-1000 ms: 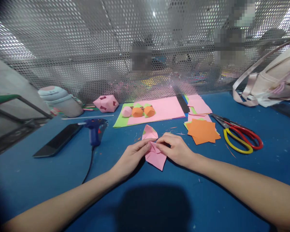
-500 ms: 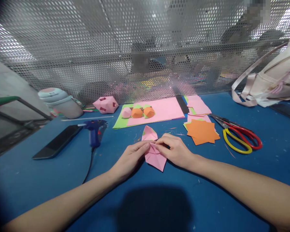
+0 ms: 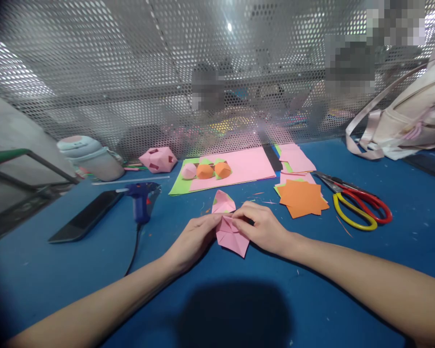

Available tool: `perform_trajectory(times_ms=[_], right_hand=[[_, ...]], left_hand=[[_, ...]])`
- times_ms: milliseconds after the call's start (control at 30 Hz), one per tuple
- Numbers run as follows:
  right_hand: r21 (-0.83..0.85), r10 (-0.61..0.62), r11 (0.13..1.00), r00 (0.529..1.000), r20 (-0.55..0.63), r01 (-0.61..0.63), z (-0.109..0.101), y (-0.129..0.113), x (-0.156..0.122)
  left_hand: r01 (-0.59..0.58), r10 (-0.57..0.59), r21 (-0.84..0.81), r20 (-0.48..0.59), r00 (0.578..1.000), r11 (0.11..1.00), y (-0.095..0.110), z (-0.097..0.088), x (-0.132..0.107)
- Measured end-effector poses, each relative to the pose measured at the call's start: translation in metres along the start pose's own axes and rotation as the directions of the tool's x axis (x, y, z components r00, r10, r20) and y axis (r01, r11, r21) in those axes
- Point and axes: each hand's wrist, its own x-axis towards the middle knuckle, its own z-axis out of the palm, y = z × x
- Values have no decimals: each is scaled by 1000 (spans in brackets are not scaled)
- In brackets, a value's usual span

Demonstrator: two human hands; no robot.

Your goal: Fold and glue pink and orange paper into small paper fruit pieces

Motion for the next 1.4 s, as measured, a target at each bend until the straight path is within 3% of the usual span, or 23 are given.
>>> perform_trajectory(times_ms=[400,667,967,1167,1400], right_hand=[[-4,23,1000,1000,13,-23,0,-2,0],[-14,46,999,999,10,-46,2,-7,-2],[11,90,996,996,-2,-90,3,-14,0],[33,119,992,993,13,-119,4,-13,-1],[40,138,990,990,2,-138,6,-12,0]], left_hand=[[-53,54,129,-1,999,990,3,-1,0],[-100,131,352,-65,989,931,10,1,-5],[-112,181,424,-124,976,899,9,2,-5],[-157,231,456,-110,967,876,5,3,-5],[-118,183,415,-120,976,902,9,6,-7]])
